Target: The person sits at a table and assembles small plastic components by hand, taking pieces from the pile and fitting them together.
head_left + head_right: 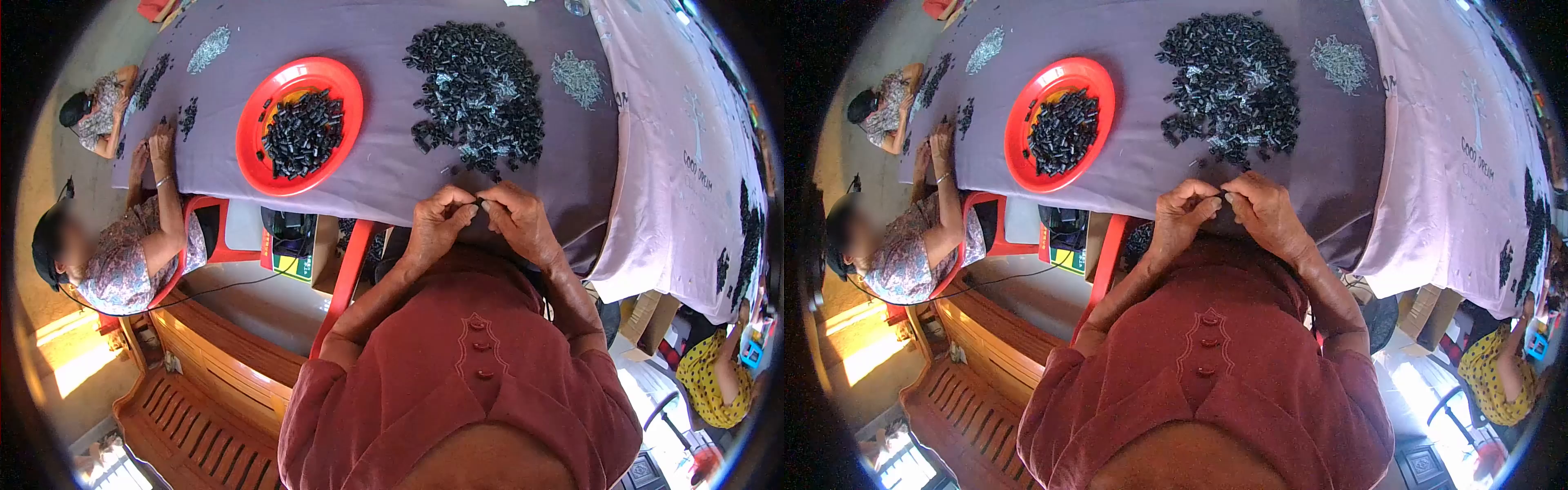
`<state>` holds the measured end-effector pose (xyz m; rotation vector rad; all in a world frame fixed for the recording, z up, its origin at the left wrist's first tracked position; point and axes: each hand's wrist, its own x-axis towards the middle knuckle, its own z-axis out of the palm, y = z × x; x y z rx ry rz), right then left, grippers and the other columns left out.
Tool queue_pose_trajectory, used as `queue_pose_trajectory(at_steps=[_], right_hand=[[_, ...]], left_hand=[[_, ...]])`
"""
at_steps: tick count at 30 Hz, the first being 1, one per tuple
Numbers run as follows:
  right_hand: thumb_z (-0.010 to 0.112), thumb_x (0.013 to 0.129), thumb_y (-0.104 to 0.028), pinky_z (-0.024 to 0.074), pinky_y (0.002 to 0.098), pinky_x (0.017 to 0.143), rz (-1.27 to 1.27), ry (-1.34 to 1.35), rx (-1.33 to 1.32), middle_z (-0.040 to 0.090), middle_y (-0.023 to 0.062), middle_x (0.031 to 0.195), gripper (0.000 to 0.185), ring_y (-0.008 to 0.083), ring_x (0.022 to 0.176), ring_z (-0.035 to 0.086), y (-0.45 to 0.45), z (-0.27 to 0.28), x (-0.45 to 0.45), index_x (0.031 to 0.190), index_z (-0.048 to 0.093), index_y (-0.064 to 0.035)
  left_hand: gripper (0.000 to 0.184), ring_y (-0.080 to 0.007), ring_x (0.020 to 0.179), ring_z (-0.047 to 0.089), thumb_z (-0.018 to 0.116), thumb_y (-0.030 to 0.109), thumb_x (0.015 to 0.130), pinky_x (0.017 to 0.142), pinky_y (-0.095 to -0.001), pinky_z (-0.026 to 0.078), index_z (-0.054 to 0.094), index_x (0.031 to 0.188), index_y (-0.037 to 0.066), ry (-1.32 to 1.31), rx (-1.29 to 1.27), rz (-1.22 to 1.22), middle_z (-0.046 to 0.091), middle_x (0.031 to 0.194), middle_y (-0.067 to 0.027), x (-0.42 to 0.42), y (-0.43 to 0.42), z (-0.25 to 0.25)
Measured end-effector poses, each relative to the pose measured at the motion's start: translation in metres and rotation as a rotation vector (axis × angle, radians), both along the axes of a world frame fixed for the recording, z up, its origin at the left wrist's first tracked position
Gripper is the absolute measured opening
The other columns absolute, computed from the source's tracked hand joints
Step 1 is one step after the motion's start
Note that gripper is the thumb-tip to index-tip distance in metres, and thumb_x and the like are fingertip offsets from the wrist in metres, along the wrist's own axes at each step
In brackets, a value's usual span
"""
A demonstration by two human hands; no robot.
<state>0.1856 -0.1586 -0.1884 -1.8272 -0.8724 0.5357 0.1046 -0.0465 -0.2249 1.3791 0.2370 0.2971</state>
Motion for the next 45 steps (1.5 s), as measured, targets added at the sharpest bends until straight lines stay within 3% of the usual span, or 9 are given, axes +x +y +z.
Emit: queue_pose_trajectory(at_steps=[3,9,13,19,26,31,34,41,45], right_hand=[[0.041,0.072,0.001,0.0387,0.0214,0.043,0.040,0.020,-0.022,0.046,0.0073,0.066,0.012,0.0108,0.047,0.048,0.001,-0.001,0.001,0.081,0.048,0.0017],[0.040,0.072,0.000,0.0383,0.0240,0.043,0.130,-0.012,-0.072,0.045,0.0088,0.067,0.011,0.0125,0.048,0.048,0.001,-0.005,0.002,0.080,0.046,0.0020],[0.039,0.072,-0.002,0.0376,0.0278,0.047,0.189,-0.056,-0.070,0.046,0.0109,0.067,0.011,0.0186,0.051,0.048,-0.001,-0.005,0.002,0.081,0.045,0.0015],[0.040,0.069,-0.003,0.0360,0.0367,0.056,0.165,-0.185,-0.074,0.045,0.0157,0.069,0.007,0.0325,0.065,0.045,0.000,0.000,-0.001,0.075,0.043,0.0005],[0.042,0.069,-0.004,0.0364,0.0380,0.055,0.213,-0.279,-0.122,0.044,0.0150,0.067,0.004,0.0330,0.065,0.045,0.002,-0.004,0.003,0.072,0.041,-0.0011],[0.044,0.063,-0.001,0.0418,0.0334,0.047,0.121,-0.622,-0.199,0.044,0.0118,0.067,0.008,0.0280,0.057,0.049,0.011,-0.014,0.002,0.070,0.039,-0.0024],[0.044,0.061,0.000,0.0431,0.0312,0.044,0.048,-0.717,-0.186,0.044,0.0098,0.067,0.011,0.0255,0.053,0.050,0.019,-0.014,-0.002,0.069,0.039,-0.0031],[0.046,0.061,-0.004,0.0433,0.0303,0.044,-0.020,-0.788,-0.278,0.042,0.0110,0.071,0.015,0.0259,0.054,0.050,0.025,-0.011,-0.007,0.074,0.039,-0.0015],[0.050,0.061,-0.005,0.0443,0.0322,0.050,-0.035,-0.624,-0.284,0.042,0.0158,0.082,0.029,0.0293,0.063,0.050,0.020,-0.010,-0.012,0.087,0.040,0.0014]], left_hand=[[0.005,-0.0066,0.060,0.045,0.051,-0.003,0.067,0.054,-0.0186,0.037,0.050,0.071,0.000,-0.017,0.330,0.001,0.050,0.066,-0.0005,-0.002,0.006,0.000],[0.009,-0.0087,0.062,0.046,0.053,-0.004,0.064,0.056,-0.0203,0.037,0.050,0.071,0.000,-0.084,0.484,-0.048,0.051,0.066,-0.0035,-0.003,0.010,0.004],[0.007,-0.0132,0.058,0.047,0.052,-0.005,0.063,0.051,-0.0222,0.037,0.050,0.069,-0.001,-0.050,0.445,-0.042,0.049,0.063,-0.0063,-0.005,0.007,0.009],[0.007,-0.0075,0.060,0.045,0.054,-0.004,0.064,0.055,-0.0199,0.037,0.050,0.069,0.000,0.063,0.338,-0.026,0.050,0.064,-0.0023,-0.008,0.007,0.002],[0.007,-0.0071,0.058,0.044,0.054,-0.004,0.064,0.053,-0.0199,0.036,0.049,0.068,0.001,-0.005,0.469,-0.042,0.049,0.061,-0.0016,-0.002,0.012,0.007],[0.007,-0.0071,0.057,0.044,0.053,-0.004,0.064,0.052,-0.0201,0.037,0.049,0.066,0.001,0.003,0.499,0.007,0.049,0.059,-0.0020,0.006,0.013,0.002],[0.007,-0.0161,0.051,0.046,0.052,-0.004,0.063,0.046,-0.0243,0.036,0.047,0.064,0.000,-0.050,0.468,0.111,0.047,0.057,-0.0085,0.011,0.011,-0.002],[0.005,-0.0068,0.051,0.045,0.051,-0.003,0.066,0.047,-0.0210,0.037,0.047,0.064,0.000,-0.021,0.343,0.226,0.050,0.056,-0.0042,0.019,0.008,-0.001],[0.005,-0.0049,0.052,0.044,0.052,-0.001,0.066,0.046,-0.0198,0.038,0.048,0.063,-0.001,0.023,0.214,0.208,0.051,0.056,-0.0022,0.023,0.006,-0.002]])
